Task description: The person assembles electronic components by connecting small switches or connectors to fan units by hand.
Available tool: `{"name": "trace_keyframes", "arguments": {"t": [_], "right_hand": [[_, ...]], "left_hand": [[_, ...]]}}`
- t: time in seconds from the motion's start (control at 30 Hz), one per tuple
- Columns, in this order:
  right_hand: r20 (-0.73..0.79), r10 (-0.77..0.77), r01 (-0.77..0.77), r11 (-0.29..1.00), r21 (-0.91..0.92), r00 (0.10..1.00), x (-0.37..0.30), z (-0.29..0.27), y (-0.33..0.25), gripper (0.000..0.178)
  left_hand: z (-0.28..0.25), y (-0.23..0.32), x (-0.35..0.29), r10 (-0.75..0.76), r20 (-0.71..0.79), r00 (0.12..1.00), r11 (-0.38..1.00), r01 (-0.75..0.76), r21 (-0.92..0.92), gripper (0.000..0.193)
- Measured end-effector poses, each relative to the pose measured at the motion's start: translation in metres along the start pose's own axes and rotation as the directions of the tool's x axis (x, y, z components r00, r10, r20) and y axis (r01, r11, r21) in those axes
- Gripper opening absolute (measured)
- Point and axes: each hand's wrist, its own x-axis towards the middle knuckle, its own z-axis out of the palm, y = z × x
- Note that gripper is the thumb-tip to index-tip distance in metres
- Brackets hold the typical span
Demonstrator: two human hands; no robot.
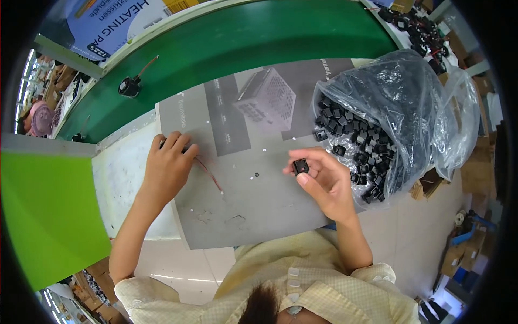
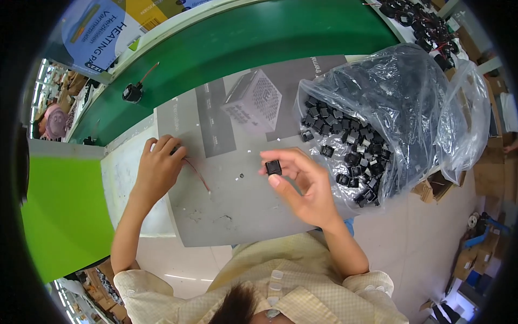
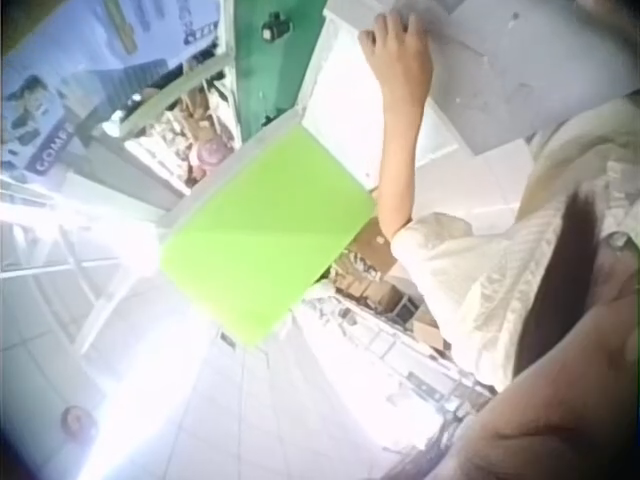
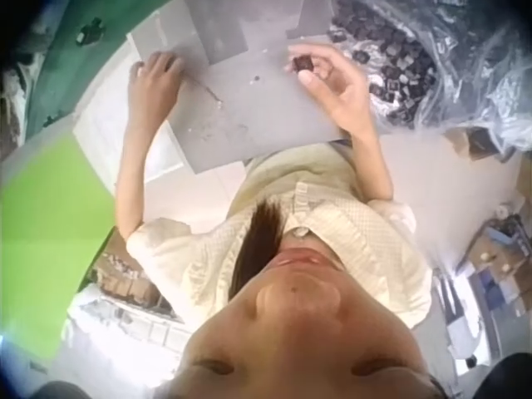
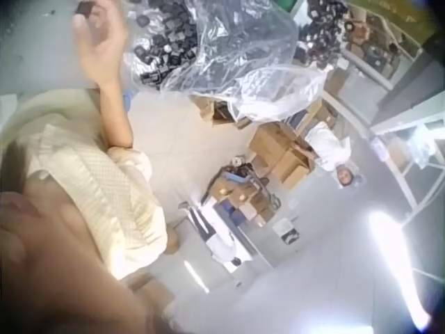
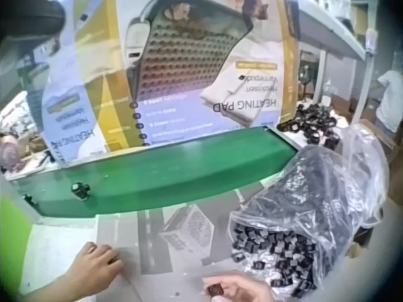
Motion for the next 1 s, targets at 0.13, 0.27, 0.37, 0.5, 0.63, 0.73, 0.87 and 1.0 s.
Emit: {"name": "trace_keyframes", "arguments": {"t": [0.13, 0.27, 0.37, 0.5, 0.63, 0.73, 0.87, 1.0], "right_hand": [[-0.065, 0.147, -0.138, 0.983, 0.125, 0.987, 0.001, 0.008, 0.011, 0.032], [-0.025, 0.087, -0.089, 0.991, -0.096, 0.996, 0.005, 0.002, 0.025, 0.035], [-0.075, 0.087, -0.095, 0.990, -0.108, 0.993, 0.009, 0.009, 0.027, 0.034], [-0.111, 0.151, -0.150, 0.989, 0.015, 0.982, 0.013, 0.015, 0.027, 0.029], [-0.049, 0.134, -0.141, 0.972, -0.190, 0.990, 0.018, 0.012, 0.029, 0.032], [-0.124, 0.161, -0.175, 0.978, -0.115, 0.979, 0.022, 0.018, 0.026, 0.036], [-0.151, 0.075, -0.073, 0.997, 0.018, 0.986, 0.032, 0.027, 0.031, 0.039], [-0.079, -0.028, 0.017, 0.990, -0.141, 0.996, 0.049, 0.032, 0.028, 0.039]], "left_hand": [[0.007, 0.006, 0.007, -0.031, -0.123, 0.992, 0.998, 0.037, 0.044, 0.009], [-0.003, 0.014, 0.028, -0.044, 0.032, 0.999, 0.967, 0.051, -0.249, 0.005], [0.004, 0.018, 0.044, 0.034, 0.097, 0.995, 0.826, 0.027, -0.563, 0.009], [0.005, 0.038, 0.059, 0.012, 0.077, 0.997, 0.689, 0.048, -0.723, 0.010], [0.000, 0.042, 0.069, 0.048, -0.071, 0.996, 0.602, -0.086, -0.794, 0.017], [-0.003, 0.039, 0.072, 0.018, 0.001, 1.000, 0.577, -0.010, -0.817, 0.016], [-0.005, 0.040, 0.069, -0.006, 0.073, 0.997, 0.427, 0.069, -0.902, 0.016], [-0.004, 0.038, 0.069, -0.077, 0.195, 0.978, 0.189, 0.207, -0.960, 0.019]]}}
